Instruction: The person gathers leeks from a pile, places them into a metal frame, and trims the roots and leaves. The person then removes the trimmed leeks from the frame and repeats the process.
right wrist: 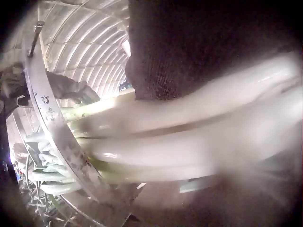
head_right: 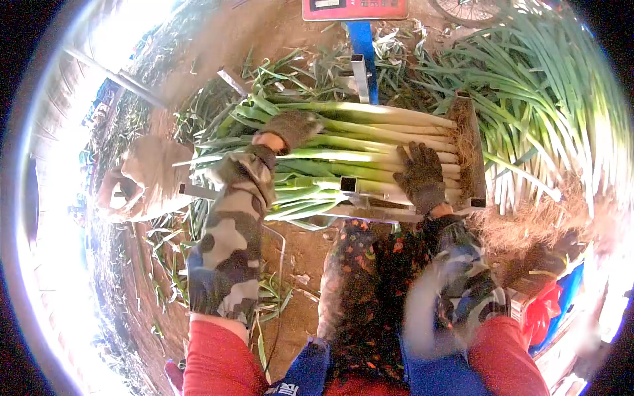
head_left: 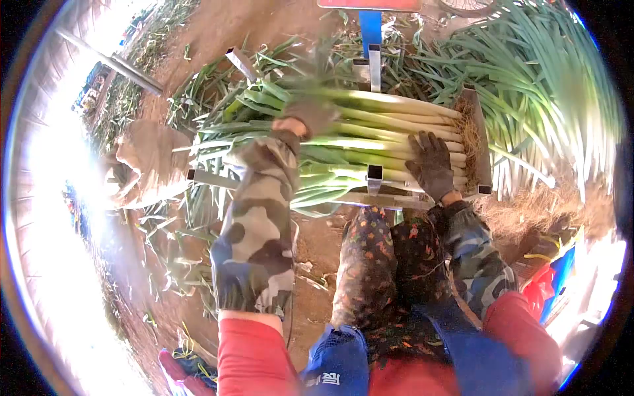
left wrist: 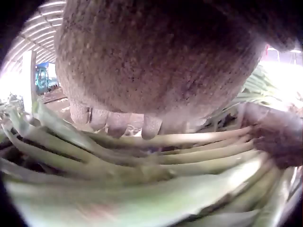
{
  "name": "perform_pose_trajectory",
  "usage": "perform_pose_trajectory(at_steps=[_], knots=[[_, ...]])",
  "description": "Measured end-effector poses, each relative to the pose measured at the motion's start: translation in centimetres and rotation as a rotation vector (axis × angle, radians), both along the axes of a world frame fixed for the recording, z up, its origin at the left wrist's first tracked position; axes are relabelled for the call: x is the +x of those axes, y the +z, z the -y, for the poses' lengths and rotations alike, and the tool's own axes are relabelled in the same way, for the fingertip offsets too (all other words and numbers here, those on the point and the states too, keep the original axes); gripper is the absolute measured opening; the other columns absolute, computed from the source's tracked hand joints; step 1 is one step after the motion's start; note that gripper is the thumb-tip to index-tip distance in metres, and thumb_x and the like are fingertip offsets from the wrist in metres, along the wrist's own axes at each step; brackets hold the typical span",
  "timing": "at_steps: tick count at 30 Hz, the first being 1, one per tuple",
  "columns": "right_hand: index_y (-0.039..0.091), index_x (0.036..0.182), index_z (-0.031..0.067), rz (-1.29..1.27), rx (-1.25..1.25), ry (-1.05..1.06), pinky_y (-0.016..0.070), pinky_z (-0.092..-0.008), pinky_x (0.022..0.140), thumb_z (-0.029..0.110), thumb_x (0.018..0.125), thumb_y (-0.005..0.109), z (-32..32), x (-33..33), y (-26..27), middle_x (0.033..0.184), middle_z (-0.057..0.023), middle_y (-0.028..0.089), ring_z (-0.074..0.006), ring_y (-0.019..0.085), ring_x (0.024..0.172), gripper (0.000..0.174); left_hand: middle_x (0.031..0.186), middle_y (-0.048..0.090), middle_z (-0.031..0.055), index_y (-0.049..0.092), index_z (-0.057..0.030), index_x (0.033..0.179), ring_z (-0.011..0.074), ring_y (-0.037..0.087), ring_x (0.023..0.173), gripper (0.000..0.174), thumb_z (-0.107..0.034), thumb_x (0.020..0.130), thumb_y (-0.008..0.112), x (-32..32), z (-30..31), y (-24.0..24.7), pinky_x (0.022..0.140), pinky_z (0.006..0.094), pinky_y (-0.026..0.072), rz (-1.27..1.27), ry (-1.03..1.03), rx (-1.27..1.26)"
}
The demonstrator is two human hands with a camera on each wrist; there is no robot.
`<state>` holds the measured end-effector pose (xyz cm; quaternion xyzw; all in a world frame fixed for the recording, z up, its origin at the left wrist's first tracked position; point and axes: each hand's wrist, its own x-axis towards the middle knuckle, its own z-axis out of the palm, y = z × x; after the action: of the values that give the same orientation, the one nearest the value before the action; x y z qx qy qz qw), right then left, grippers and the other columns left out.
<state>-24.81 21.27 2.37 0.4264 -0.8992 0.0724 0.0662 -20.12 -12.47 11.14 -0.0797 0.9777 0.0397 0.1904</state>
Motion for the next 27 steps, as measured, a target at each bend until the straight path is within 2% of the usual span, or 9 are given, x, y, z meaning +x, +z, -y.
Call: perform_pose_trajectory(at_steps=[2, 4, 6, 11, 13, 17, 21, 23, 27], knots=[[0.038, 0.144, 0.0125, -0.007, -0.074, 0.012, 0.0205, -0.0468, 0.114, 0.040, 0.091, 0.054, -0.3, 0.5, -0.4, 0.147, -0.0168, 0.037, -0.0357, 0.032, 0.136, 0.062, 0.139, 0.051, 0.0116, 0.051, -0.0192, 0.135, 0.0354, 0.048, 0.126, 0.050, -0.047, 0.098, 0.035, -0.8, 3.7, -0.9, 0.107, 0.0512, 0.0340, -0.130, -0.105, -0.042], [0.041, 0.143, 0.0125, 0.022, 0.038, -0.033, 0.0198, -0.0468, 0.114, 0.040, 0.089, 0.055, 0.3, -0.4, -0.8, 0.146, -0.0160, 0.038, -0.0356, 0.032, 0.136, 0.062, 0.133, 0.055, 0.0114, 0.054, -0.0184, 0.132, 0.0365, 0.053, 0.120, 0.046, -0.042, 0.098, 0.036, -2.0, 8.4, -3.1, 0.103, 0.0517, 0.0383, -0.046, -0.120, -0.235], [0.041, 0.143, 0.0128, 0.032, -0.002, -0.029, 0.0195, -0.0469, 0.114, 0.040, 0.089, 0.055, 0.2, -0.7, -0.2, 0.147, -0.0157, 0.037, -0.0353, 0.031, 0.136, 0.062, 0.129, 0.058, 0.0121, 0.055, -0.0182, 0.132, 0.0373, 0.056, 0.116, 0.043, -0.040, 0.099, 0.037, -3.3, 12.3, -5.8, 0.098, 0.0523, 0.0422, 0.141, -0.039, -0.440], [0.039, 0.144, 0.0146, -0.043, -0.064, 0.006, 0.0186, -0.0466, 0.115, 0.042, 0.089, 0.055, -0.3, -0.5, -1.2, 0.149, -0.0148, 0.034, -0.0342, 0.029, 0.138, 0.063, 0.128, 0.058, 0.0159, 0.049, -0.0182, 0.136, 0.0345, 0.059, 0.113, 0.045, -0.040, 0.098, 0.040, 1.9, 18.1, -4.7, 0.093, 0.0514, 0.0458, 0.076, 0.206, -0.412], [0.038, 0.145, 0.0151, -0.029, -0.063, 0.006, 0.0175, -0.0463, 0.115, 0.043, 0.090, 0.053, -0.4, -0.5, -1.2, 0.150, -0.0142, 0.032, -0.0339, 0.028, 0.138, 0.063, 0.127, 0.058, 0.0174, 0.047, -0.0182, 0.138, 0.0333, 0.061, 0.111, 0.046, -0.040, 0.098, 0.042, 3.3, 19.6, -4.2, 0.090, 0.0511, 0.0473, 0.055, 0.233, -0.408], [0.036, 0.146, 0.0158, 0.050, -0.082, -0.016, 0.0169, -0.0463, 0.115, 0.046, 0.093, 0.049, -0.4, -0.6, -1.6, 0.152, -0.0131, 0.029, -0.0329, 0.026, 0.139, 0.063, 0.133, 0.051, 0.0180, 0.041, -0.0193, 0.141, 0.0341, 0.053, 0.119, 0.053, -0.047, 0.096, 0.039, 4.2, 20.9, -4.0, 0.097, 0.0501, 0.0412, 0.071, 0.182, -0.438], [0.038, 0.145, 0.0162, -0.009, -0.355, 0.036, 0.0176, -0.0469, 0.115, 0.048, 0.094, 0.046, -1.0, -0.9, -3.6, 0.152, -0.0129, 0.029, -0.0322, 0.024, 0.141, 0.060, 0.140, 0.043, 0.0186, 0.036, -0.0205, 0.144, 0.0349, 0.046, 0.126, 0.060, -0.054, 0.094, 0.037, 0.4, 18.9, -3.2, 0.103, 0.0490, 0.0350, 0.076, 0.046, -0.483], [0.040, 0.144, 0.0163, -0.084, -0.344, 0.019, 0.0182, -0.0470, 0.115, 0.049, 0.094, 0.047, -1.4, -0.6, -3.5, 0.149, -0.0139, 0.033, -0.0335, 0.027, 0.139, 0.060, 0.143, 0.040, 0.0190, 0.033, -0.0210, 0.146, 0.0354, 0.042, 0.129, 0.064, -0.058, 0.094, 0.036, -0.6, 15.8, -1.7, 0.106, 0.0485, 0.0319, 0.077, -0.018, -0.487], [0.041, 0.143, 0.0172, 0.071, -0.141, -0.039, 0.0179, -0.0472, 0.115, 0.050, 0.092, 0.049, -0.8, -0.3, -1.2, 0.147, -0.0138, 0.036, -0.0341, 0.029, 0.138, 0.061, 0.150, 0.032, 0.0196, 0.028, -0.0221, 0.149, 0.0362, 0.034, 0.136, 0.072, -0.065, 0.092, 0.034, -0.1, 4.6, 0.3, 0.112, 0.0475, 0.0258, 0.084, -0.141, -0.356]])
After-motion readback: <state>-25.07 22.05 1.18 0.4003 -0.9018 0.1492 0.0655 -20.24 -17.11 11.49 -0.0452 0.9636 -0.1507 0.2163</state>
